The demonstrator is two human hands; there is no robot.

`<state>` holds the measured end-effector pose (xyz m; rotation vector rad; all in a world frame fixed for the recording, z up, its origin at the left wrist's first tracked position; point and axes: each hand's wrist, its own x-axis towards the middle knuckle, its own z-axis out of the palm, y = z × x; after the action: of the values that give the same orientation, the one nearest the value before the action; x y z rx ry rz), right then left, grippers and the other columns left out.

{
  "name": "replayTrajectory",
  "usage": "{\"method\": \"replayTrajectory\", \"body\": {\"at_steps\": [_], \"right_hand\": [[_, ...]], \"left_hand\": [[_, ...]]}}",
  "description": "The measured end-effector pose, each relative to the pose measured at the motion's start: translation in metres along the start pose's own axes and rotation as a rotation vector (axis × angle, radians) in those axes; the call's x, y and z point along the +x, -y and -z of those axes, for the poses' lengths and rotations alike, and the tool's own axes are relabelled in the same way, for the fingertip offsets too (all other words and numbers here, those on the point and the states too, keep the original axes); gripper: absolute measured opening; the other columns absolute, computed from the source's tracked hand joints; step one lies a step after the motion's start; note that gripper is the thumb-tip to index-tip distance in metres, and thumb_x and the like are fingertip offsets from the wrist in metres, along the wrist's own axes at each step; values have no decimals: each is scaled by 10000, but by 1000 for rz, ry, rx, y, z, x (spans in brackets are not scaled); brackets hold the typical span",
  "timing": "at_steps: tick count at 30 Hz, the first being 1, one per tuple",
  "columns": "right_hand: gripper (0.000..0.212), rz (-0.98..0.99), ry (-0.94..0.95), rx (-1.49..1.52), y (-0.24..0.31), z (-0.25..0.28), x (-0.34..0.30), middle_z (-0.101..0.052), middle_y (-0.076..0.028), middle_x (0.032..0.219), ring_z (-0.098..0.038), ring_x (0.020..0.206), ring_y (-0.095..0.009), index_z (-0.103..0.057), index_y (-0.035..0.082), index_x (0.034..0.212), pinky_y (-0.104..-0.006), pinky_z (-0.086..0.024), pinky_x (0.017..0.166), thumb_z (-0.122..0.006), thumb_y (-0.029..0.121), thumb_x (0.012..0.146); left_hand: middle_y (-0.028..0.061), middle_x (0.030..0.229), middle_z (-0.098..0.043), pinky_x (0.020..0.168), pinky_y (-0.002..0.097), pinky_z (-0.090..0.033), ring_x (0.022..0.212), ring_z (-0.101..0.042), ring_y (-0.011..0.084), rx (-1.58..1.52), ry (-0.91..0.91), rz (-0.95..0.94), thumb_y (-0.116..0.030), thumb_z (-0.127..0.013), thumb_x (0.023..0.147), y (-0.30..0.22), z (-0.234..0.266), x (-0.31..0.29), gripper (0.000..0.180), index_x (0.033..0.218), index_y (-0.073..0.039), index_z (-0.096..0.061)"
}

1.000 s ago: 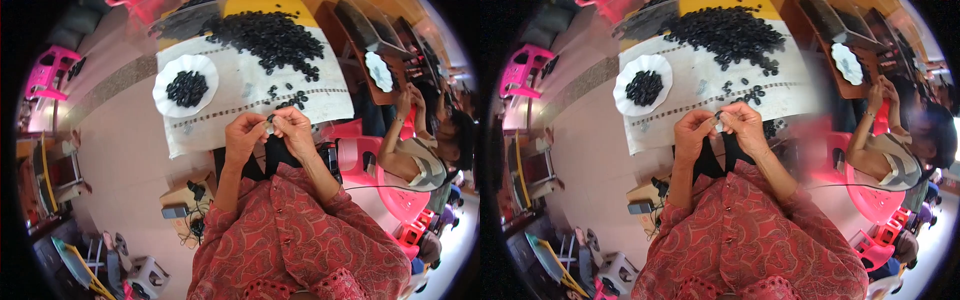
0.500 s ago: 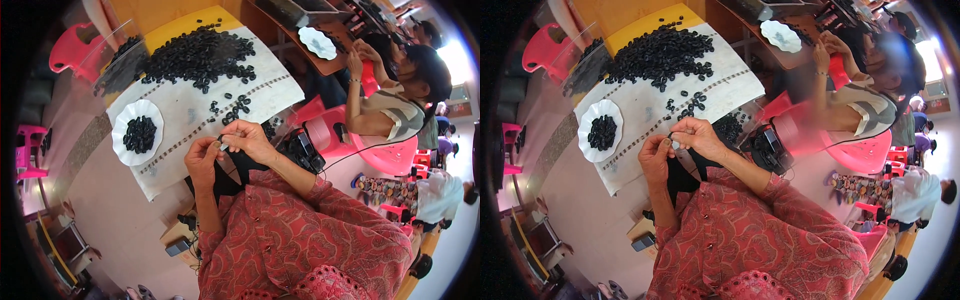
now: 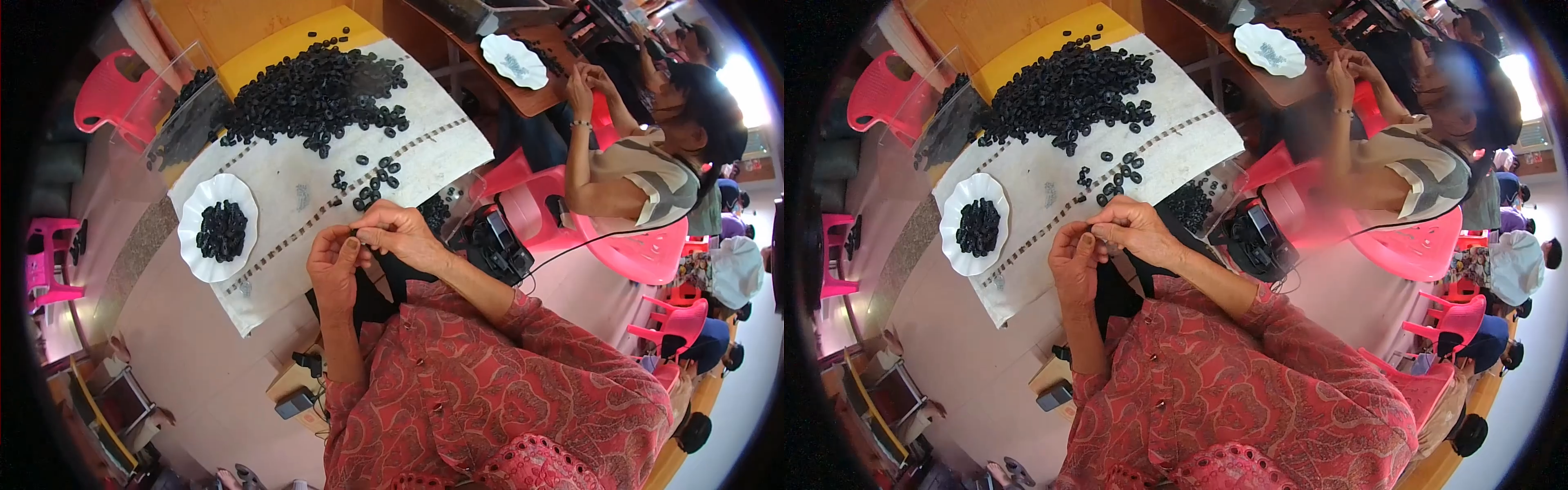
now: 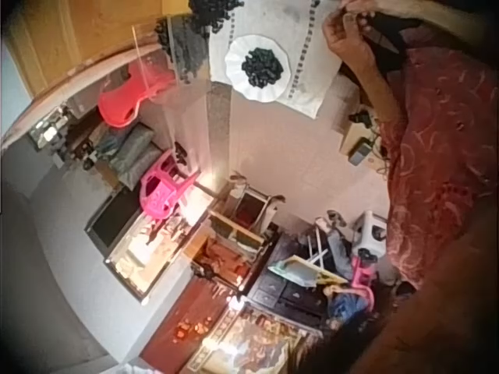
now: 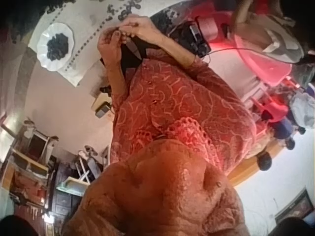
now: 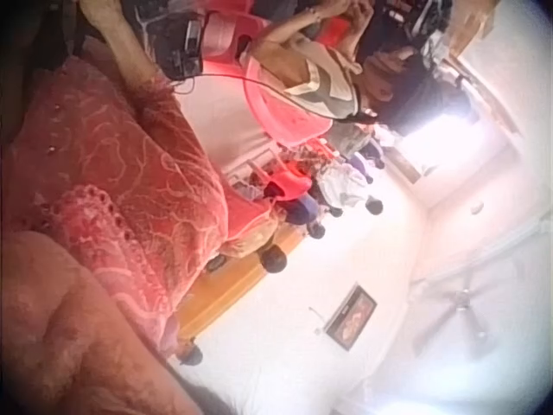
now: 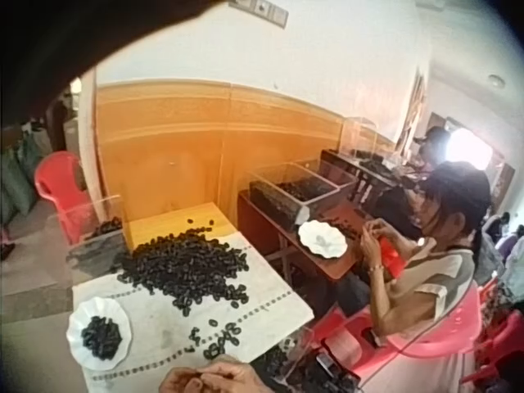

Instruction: The person assembles small black plastic components by hand, picking up pieces and inserting small pins into them one at a time.

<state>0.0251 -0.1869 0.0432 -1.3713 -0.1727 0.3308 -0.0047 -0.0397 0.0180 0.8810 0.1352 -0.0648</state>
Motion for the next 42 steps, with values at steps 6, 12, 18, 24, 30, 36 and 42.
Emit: {"method": "replayTrajectory", "body": {"at_steps": [6, 12, 18, 24, 30, 36, 42], "right_hand": [[184, 201, -21, -289, -2, 6, 3, -525, -35, 919, -579, 740, -78, -668, 6, 1036, -193, -475, 650, -600, -22, 867], [105, 162, -77, -230, -7, 14, 2, -532, -47, 890, -570, 725, -88, -629, -1, 937, -217, -459, 617, -625, -23, 834], [158, 185, -51, -255, -1, 23, 2, -536, -61, 954, -577, 749, -94, -625, -5, 980, -205, -468, 643, -615, -39, 826], [182, 178, -56, -302, -2, 32, 4, -536, -60, 993, -563, 706, -65, -623, -11, 996, -188, -452, 589, -629, -42, 816], [177, 206, -46, -453, 11, 22, 5, -539, -71, 1002, -554, 676, -56, -630, -10, 984, -185, -444, 559, -636, -43, 810], [176, 170, -15, -615, 20, 1, 8, -553, -67, 986, -543, 734, -76, -643, 3, 974, -197, -434, 614, -616, -39, 805], [152, 323, -70, -751, 12, -6, 39, -591, -93, 872, -580, 717, -156, -660, 15, 956, -249, -461, 587, -621, -19, 813]], "left_hand": [[82, 885, -641, 617, 233, -529, 702, -624, 136, -39, -24, 7, -11, -599, 882, 9, -5, 3, 290, 1160, 8, -521], [67, 918, -653, 646, 215, -521, 743, -622, 119, -78, -33, 37, -16, -594, 888, 17, -9, 5, 286, 1172, 16, -575], [62, 928, -653, 657, 215, -517, 751, -618, 105, -72, -120, 75, -17, -620, 870, 19, -15, 8, 239, 1107, 10, -605], [56, 933, -650, 658, 209, -511, 768, -614, 98, -119, -112, 111, -22, -644, 854, 26, -24, 15, 233, 1084, -3, -615], [50, 940, -646, 669, 211, -511, 785, -612, 95, -196, -133, 130, -27, -641, 859, 22, -22, 12, 204, 1061, -7, -617], [57, 915, -651, 671, 227, -523, 773, -622, 112, -263, -161, 97, -29, -620, 877, 15, -7, 6, 183, 1057, 6, -613], [91, 948, -651, 689, 270, -542, 805, -640, 166, -272, -187, 66, -15, -597, 883, 3, 8, 4, 188, 1066, 28, -608]]}}
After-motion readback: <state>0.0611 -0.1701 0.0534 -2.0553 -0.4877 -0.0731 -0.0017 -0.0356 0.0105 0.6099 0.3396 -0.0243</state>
